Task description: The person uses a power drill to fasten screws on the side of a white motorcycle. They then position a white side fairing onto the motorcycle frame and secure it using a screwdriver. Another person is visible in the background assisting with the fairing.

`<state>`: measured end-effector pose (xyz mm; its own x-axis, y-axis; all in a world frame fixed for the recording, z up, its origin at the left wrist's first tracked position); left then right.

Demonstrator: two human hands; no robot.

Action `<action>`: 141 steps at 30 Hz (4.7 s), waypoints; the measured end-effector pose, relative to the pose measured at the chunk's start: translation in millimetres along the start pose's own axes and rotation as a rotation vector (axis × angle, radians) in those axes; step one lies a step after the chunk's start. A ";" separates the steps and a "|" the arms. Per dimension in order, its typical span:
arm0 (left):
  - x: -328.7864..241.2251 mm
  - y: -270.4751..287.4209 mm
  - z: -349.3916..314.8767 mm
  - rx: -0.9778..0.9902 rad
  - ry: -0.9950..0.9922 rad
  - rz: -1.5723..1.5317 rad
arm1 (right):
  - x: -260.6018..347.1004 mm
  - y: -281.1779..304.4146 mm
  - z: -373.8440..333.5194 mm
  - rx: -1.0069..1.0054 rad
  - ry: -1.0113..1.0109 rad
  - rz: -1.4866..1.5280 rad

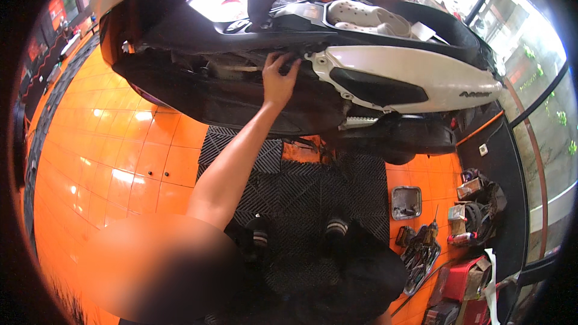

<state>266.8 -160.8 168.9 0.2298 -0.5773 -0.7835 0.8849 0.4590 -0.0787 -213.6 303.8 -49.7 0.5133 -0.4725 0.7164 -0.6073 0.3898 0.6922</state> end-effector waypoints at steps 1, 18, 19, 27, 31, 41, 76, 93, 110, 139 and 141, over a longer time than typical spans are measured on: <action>2.0 1.5 -0.5 -0.022 0.060 -0.044 | 3.0 0.0 1.3 0.004 0.002 -0.005; 0.1 -10.8 5.7 0.024 0.548 -0.118 | 5.9 1.8 -10.1 -0.053 -0.027 0.008; 1.2 -11.2 3.3 0.011 0.516 -0.102 | 3.8 2.1 -10.0 -0.063 -0.025 0.012; 14.0 -14.0 13.4 -0.041 0.436 0.015 | -18.1 -20.6 -28.1 -0.073 -0.084 0.045; 12.8 -19.4 11.9 -0.011 0.431 -0.042 | -28.8 -21.7 -35.1 -0.099 -0.091 0.052; 8.1 -5.6 14.1 0.031 0.211 0.171 | 404.6 134.0 86.0 -0.656 1.137 -0.190; 29.5 1.9 10.3 0.184 0.106 0.081 | 613.3 191.0 477.1 0.049 1.014 -0.926; 17.2 -6.1 7.1 0.249 0.083 0.387 | 281.7 181.4 165.6 -0.377 1.013 -0.506; 31.6 -8.6 16.3 0.293 -0.119 0.645 | -149.9 -109.7 -109.5 -0.127 -0.649 -0.272; -11.8 -16.0 -10.2 0.133 0.138 0.394 | 126.8 178.2 -8.0 -0.514 0.621 -0.326; -13.5 -14.9 -13.0 0.128 0.083 0.382 | 215.6 219.9 -3.5 -0.695 0.807 -0.475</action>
<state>245.2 -151.1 172.6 0.5226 -0.3228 -0.7891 0.7868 0.5391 0.3006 -234.3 290.4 257.3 0.9884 -0.1443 0.0464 0.0840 0.7761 0.6250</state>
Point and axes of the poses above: each hand's wrist, its own z-axis towards the middle knuckle, its own y-axis out of the back of the hand, x = y × z, the point moved 4 cm from there along z, towards the middle knuckle, and after that the axes turned 7 degrees about y, right-handed, at the moved point
